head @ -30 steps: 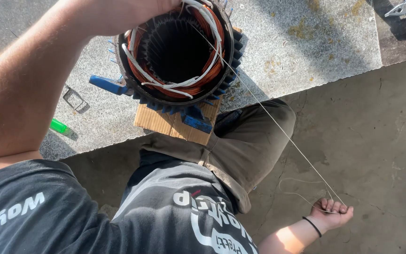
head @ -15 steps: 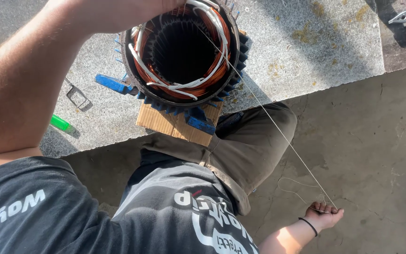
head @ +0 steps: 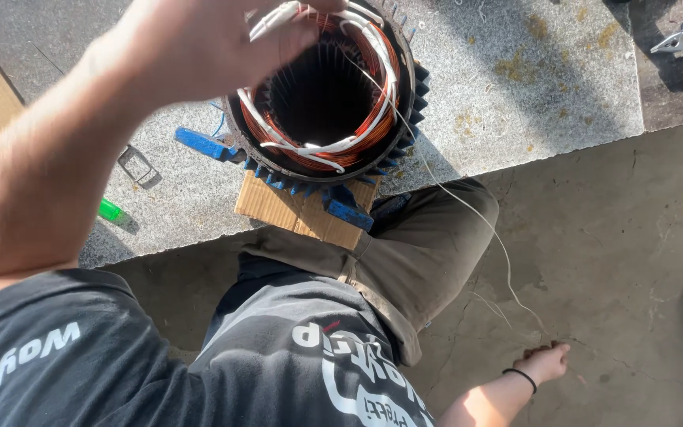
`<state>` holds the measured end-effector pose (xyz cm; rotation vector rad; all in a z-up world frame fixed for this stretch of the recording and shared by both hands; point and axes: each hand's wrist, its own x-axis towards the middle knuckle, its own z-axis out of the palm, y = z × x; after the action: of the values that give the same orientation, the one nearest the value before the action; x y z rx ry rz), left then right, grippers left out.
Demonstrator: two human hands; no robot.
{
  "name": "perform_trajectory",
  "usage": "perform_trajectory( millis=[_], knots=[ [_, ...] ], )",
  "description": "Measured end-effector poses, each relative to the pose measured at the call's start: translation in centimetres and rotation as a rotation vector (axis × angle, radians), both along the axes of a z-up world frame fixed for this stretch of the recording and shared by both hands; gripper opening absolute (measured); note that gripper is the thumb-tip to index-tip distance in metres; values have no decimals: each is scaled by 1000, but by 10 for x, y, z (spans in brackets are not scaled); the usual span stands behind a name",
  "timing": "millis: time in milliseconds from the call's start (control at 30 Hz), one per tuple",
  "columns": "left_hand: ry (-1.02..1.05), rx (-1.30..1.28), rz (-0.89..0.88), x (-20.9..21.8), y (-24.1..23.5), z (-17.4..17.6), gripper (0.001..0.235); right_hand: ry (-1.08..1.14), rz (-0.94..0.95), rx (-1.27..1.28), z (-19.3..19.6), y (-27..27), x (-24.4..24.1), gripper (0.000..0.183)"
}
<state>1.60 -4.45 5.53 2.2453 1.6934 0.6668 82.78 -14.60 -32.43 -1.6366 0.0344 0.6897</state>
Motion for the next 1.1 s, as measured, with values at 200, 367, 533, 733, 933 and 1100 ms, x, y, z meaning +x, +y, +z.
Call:
perform_trajectory(
  millis=[200, 367, 533, 733, 933, 1100],
  knots=[
    [-473, 53, -808, 92, -59, 6, 27, -947, 823, -329, 97, 17, -81, 27],
    [-435, -334, -740, 185, -82, -89, 68, -827, 1448, -61, 227, 42, -271, 22],
    [-381, -215, -432, 200, -80, -98, 53, -766, 1874, 228, 276, 51, -339, 24],
    [-524, -276, -291, 177, -91, -104, 21, -586, 1853, 504, 266, 53, -356, 24],
    [-672, -395, -249, 165, -92, -121, 21, -314, 1817, 856, 245, 74, -334, 31],
    [-1117, -910, -348, 172, -89, -149, 35, 24, 1797, 1254, 231, 89, -348, 25]
  ],
)
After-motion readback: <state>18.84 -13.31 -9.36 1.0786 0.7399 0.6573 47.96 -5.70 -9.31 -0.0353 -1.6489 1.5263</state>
